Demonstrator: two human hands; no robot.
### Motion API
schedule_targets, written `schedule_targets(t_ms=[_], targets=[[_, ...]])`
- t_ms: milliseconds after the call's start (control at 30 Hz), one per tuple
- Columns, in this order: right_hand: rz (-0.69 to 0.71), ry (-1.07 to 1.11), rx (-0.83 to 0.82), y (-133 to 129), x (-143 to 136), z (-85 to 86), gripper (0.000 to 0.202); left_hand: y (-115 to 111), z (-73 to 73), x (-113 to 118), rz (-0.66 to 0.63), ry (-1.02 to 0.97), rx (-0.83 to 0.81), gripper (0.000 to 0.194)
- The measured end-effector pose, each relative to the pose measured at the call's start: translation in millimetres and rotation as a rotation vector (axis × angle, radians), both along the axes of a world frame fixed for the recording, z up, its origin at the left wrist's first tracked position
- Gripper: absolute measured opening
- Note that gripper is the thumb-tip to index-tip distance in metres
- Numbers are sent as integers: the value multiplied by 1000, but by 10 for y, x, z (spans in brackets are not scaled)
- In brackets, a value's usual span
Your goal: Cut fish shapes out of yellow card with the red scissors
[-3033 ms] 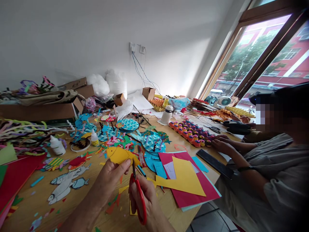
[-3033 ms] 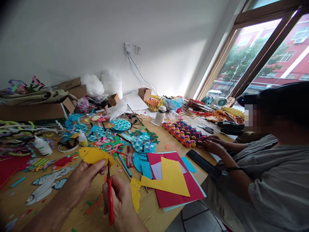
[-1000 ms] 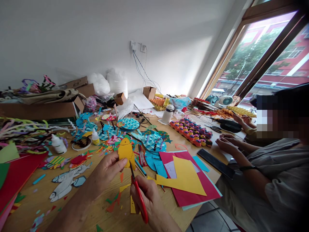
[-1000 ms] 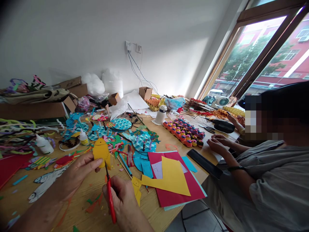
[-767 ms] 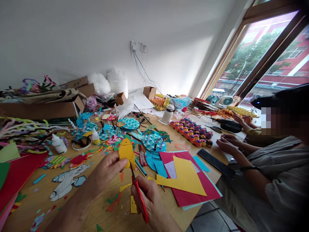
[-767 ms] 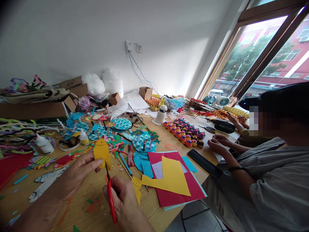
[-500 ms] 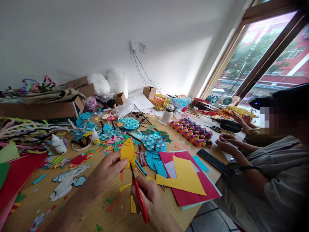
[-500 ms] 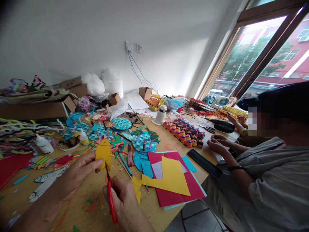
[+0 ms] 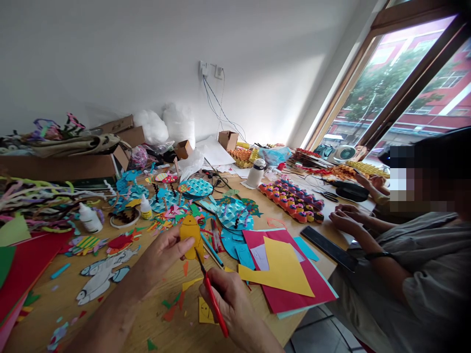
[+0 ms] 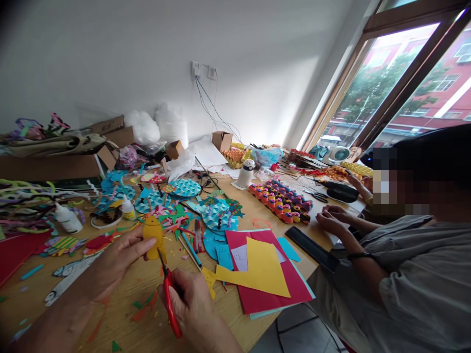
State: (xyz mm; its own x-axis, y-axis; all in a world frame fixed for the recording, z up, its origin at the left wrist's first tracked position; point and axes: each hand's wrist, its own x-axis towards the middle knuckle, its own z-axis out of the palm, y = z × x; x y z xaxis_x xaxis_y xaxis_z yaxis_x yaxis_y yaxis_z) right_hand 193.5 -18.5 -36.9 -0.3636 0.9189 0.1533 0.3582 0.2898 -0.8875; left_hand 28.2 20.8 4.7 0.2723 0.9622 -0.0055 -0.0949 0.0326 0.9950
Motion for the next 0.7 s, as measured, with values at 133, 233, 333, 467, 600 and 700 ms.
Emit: schedule_targets(t_ms=[133, 233, 333, 467, 600, 700], targets=[[28, 4, 4, 17, 25, -22, 34, 17, -44, 7, 26, -72, -88, 15], [26, 122, -95, 25, -14, -58, 37, 20, -73, 22, 78, -76, -79, 15], [-3, 295, -255, 25, -90, -96, 43, 6, -70, 61, 106, -121, -57, 13], [11, 501, -307, 12, -172, -161, 48, -40, -41, 136, 115, -177, -64, 12], [57, 632, -283, -11, -211, -229, 46, -77, -37, 204, 211, -194, -115, 17], [53, 699, -293, -17, -244, -265, 45, -86, -54, 255, 247, -211, -96, 14]])
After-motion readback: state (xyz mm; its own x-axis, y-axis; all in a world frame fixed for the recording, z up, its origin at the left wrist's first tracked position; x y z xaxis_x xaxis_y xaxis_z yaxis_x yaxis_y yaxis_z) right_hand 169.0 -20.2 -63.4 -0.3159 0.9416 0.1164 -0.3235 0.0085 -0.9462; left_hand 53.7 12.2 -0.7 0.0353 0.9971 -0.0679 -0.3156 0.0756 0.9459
